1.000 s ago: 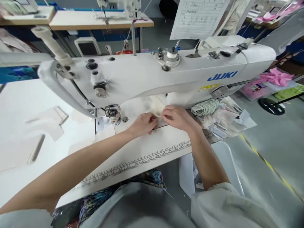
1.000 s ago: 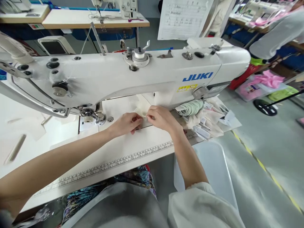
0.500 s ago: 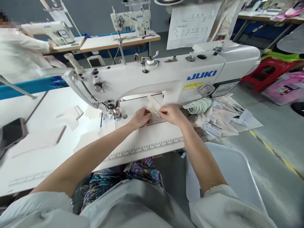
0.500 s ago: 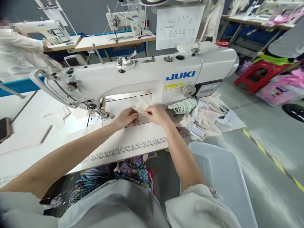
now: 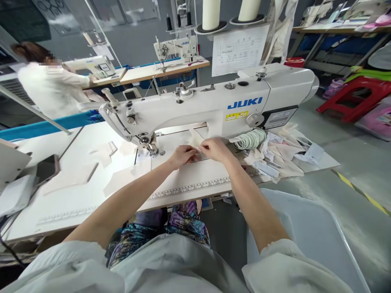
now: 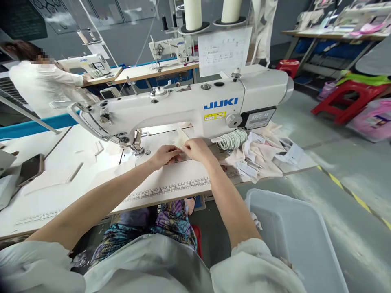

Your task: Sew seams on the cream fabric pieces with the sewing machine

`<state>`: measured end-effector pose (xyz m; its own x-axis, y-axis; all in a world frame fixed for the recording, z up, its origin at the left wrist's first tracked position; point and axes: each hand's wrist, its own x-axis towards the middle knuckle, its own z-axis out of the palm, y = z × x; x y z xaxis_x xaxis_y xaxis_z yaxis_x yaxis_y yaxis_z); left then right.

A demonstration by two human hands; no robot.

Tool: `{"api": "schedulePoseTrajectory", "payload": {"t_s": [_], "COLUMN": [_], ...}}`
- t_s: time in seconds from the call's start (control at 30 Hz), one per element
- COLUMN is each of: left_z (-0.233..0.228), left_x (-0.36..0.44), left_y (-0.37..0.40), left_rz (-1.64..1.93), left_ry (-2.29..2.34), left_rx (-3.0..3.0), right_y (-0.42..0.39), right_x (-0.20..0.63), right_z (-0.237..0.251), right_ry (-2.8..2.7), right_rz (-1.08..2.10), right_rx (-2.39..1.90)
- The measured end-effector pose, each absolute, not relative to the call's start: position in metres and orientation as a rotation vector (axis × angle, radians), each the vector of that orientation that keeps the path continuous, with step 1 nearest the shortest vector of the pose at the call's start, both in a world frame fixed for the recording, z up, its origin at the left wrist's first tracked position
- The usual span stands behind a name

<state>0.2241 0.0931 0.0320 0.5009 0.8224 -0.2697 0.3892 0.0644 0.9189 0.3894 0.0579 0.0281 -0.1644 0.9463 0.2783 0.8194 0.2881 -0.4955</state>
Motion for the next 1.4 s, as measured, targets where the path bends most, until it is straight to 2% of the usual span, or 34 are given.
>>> {"api": "schedulePoseTrajectory", "payload": {"t_s": [0.57, 0.77, 1.1, 1.27, 1.4], "left_z": [0.027, 0.024, 0.030, 0.031, 0.020], "left_x": [0.216, 0.217, 0.202, 0.209, 0.214], "left_y": [0.102, 0.105, 0.101, 0.111, 0.118], "left_rz": [0.489, 0.462, 0.495, 0.504, 0.477], "left_ry": [1.006, 1.024, 1.137, 0.928, 0.819], "left_rx": [1.448, 1.526, 2.184, 2.596, 2.733], "right_y": [0.059, 0.060, 0.062, 0.060, 0.049], "right_x": [0.386, 0.383, 0.374, 0.369, 0.368], "right_z": [0.028, 0.025, 0.017, 0.019, 0.039], "right_ry": [-1.968, -1.960, -1.794, -1.784, -1.790], "right_rz": [0.394, 0.324, -0.106, -0.197, -0.269], "right_rx": [-1.572, -1.598, -1.741, -1.729, -1.658]}}
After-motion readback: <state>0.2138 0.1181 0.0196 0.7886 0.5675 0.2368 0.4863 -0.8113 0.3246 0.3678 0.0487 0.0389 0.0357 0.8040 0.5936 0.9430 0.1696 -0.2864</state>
